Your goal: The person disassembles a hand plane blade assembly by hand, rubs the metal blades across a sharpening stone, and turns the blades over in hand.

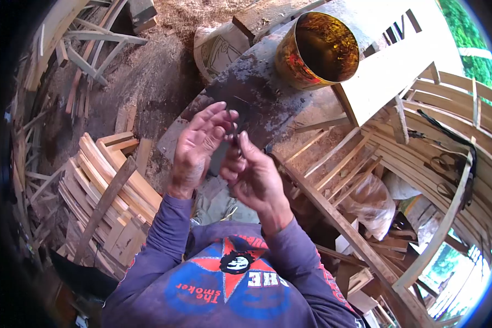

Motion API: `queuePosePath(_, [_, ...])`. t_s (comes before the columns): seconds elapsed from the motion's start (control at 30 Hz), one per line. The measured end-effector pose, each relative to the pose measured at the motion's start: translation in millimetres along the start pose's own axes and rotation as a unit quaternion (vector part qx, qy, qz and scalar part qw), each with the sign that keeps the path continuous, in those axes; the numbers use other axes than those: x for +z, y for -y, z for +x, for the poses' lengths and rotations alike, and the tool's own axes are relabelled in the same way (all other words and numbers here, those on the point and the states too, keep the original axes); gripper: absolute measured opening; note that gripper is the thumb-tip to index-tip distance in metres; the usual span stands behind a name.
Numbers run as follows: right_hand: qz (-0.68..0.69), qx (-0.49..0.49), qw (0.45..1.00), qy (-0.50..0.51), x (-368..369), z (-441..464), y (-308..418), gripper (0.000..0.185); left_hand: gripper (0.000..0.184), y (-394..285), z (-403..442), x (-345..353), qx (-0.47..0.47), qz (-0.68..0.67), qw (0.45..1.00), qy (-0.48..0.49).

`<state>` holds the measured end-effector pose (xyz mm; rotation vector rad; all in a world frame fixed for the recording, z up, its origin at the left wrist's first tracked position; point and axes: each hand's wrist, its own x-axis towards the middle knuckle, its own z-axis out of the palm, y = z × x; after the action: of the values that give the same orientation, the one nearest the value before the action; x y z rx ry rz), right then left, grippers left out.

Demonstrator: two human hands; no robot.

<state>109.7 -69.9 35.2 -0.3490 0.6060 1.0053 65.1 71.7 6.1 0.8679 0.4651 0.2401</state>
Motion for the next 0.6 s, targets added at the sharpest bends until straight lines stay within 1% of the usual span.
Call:
queuePosePath(0.03, [0.06,0.032,0.997,0.043,-4.6,-6.0,-5.0,0.028,0.043,-2.0,-0.9,1.6,-0.022,-0.018,0.999,0.038])
queuePosePath(0.07, [0.1,0.041,0.991,0.075,-4.5,-11.8,-9.1,0.027,0.042,-4.6,-2.1,3.0,-0.044,-0.035,0.995,0.076])
queuePosePath(0.1, [0.103,0.041,0.99,0.091,-4.6,-16.3,-11.5,0.026,0.039,-15.6,-7.6,8.9,-0.054,-0.024,0.996,0.062])
queuePosePath(0.13, [0.106,0.04,0.988,0.107,-5.0,-20.1,-13.0,0.026,0.039,-21.5,-12.3,13.2,-0.056,-0.016,0.996,0.066])
queuePosePath(0.17, [0.114,0.036,0.986,0.113,-5.6,-23.0,-14.3,0.026,0.038,-25.6,-16.6,17.3,-0.058,-0.017,0.997,0.047])
queuePosePath(0.23, [0.079,0.062,0.986,0.135,-6.4,-28.1,-17.2,0.026,0.035,-41.3,-26.1,30.2,-0.078,-0.003,0.997,0.011])
queuePosePath(0.33, [0.063,0.066,0.985,0.149,-0.1,-38.1,-19.0,0.026,0.033,-45.0,-32.7,35.3,-0.063,0.006,0.998,0.018])
queuePosePath(0.37, [0.101,0.07,0.979,0.164,0.2,-40.5,-18.7,0.026,0.033,-46.3,-34.1,38.8,-0.063,0.009,0.998,0.012])
queuePosePath(0.4, [0.106,0.066,0.978,0.167,-0.5,-42.3,-18.0,0.026,0.033,-46.6,-34.7,40.0,-0.065,0.015,0.998,0.017])
queuePosePath(0.5, [0.092,0.055,0.981,0.164,0.7,-48.0,-17.0,0.027,0.035,-45.9,-35.9,41.3,-0.078,-0.008,0.997,0.018])
queuePosePath(0.57, [0.054,0.035,0.99,0.127,8.0,-52.8,-15.8,0.025,0.035,-41.6,-34.9,40.1,-0.079,-0.009,0.997,0.025])
queuePosePath(0.6, [0.055,0.033,0.989,0.13,8.2,-53.2,-15.5,0.025,0.036,-41.5,-34.3,40.3,-0.077,-0.014,0.997,0.028])
